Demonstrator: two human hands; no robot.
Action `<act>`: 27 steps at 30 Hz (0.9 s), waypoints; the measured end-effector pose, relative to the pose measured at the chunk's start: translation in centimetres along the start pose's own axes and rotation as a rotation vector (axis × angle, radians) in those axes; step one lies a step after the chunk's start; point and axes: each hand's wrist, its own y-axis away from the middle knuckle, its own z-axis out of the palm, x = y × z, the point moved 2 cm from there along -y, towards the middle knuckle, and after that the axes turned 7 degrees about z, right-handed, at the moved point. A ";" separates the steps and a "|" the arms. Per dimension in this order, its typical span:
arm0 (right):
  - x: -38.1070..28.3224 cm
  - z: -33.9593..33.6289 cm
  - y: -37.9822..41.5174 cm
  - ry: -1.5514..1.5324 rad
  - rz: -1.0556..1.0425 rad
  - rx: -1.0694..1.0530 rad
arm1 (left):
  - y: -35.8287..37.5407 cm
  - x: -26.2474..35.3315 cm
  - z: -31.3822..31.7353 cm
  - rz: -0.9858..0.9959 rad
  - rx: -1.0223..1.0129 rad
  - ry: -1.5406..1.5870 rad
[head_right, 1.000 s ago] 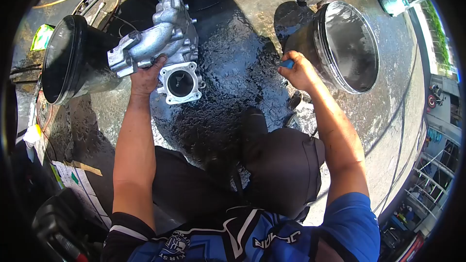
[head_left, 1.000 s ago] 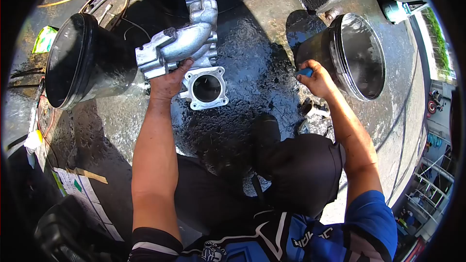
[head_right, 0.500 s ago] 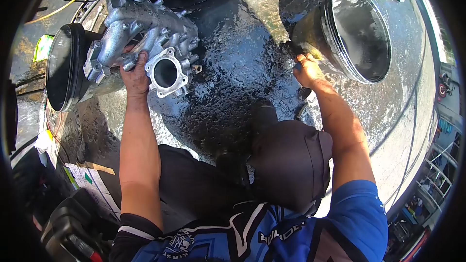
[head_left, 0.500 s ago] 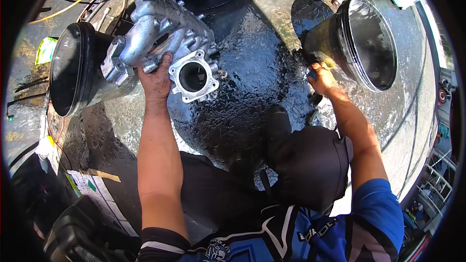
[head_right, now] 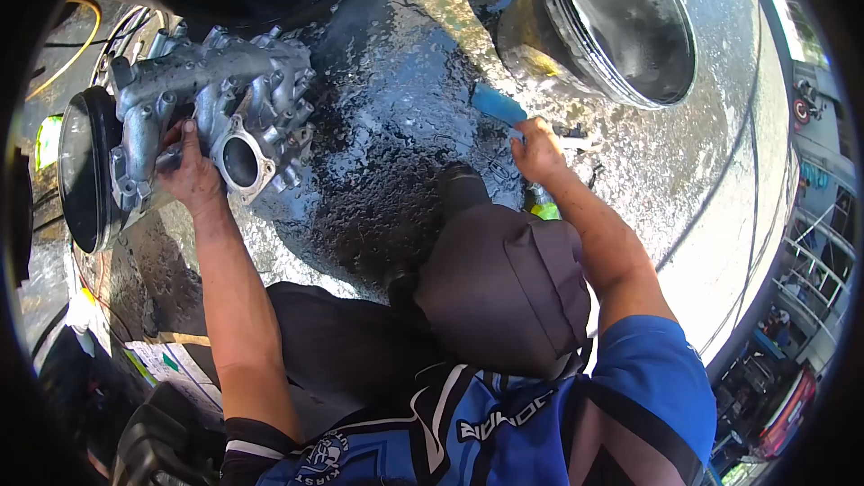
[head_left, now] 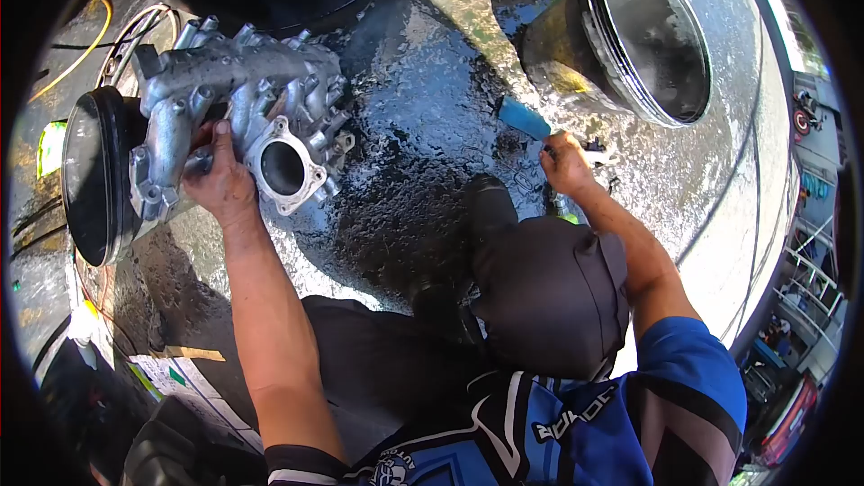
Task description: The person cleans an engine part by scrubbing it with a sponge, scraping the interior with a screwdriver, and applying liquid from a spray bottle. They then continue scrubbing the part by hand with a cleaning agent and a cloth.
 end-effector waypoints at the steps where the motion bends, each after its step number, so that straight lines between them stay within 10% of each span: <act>1: 0.7 -0.1 2.2 -0.068 0.182 -0.128 | 0.0 -0.3 -0.2 0.025 0.020 -0.014; 5: 4.3 2.9 10.5 0.095 0.249 -0.230 | -0.4 -1.2 0.6 0.081 -0.008 0.305; 11: 0.1 5.1 6.7 0.211 0.082 -0.041 | 0.9 4.0 5.6 0.069 -0.067 0.131; 23: 3.5 9.2 3.2 0.123 0.185 -0.428 | 3.4 4.7 6.4 0.406 -0.133 -0.303; 27: 2.3 8.4 2.2 0.116 0.169 -0.423 | 2.9 5.2 6.8 0.160 -0.006 0.071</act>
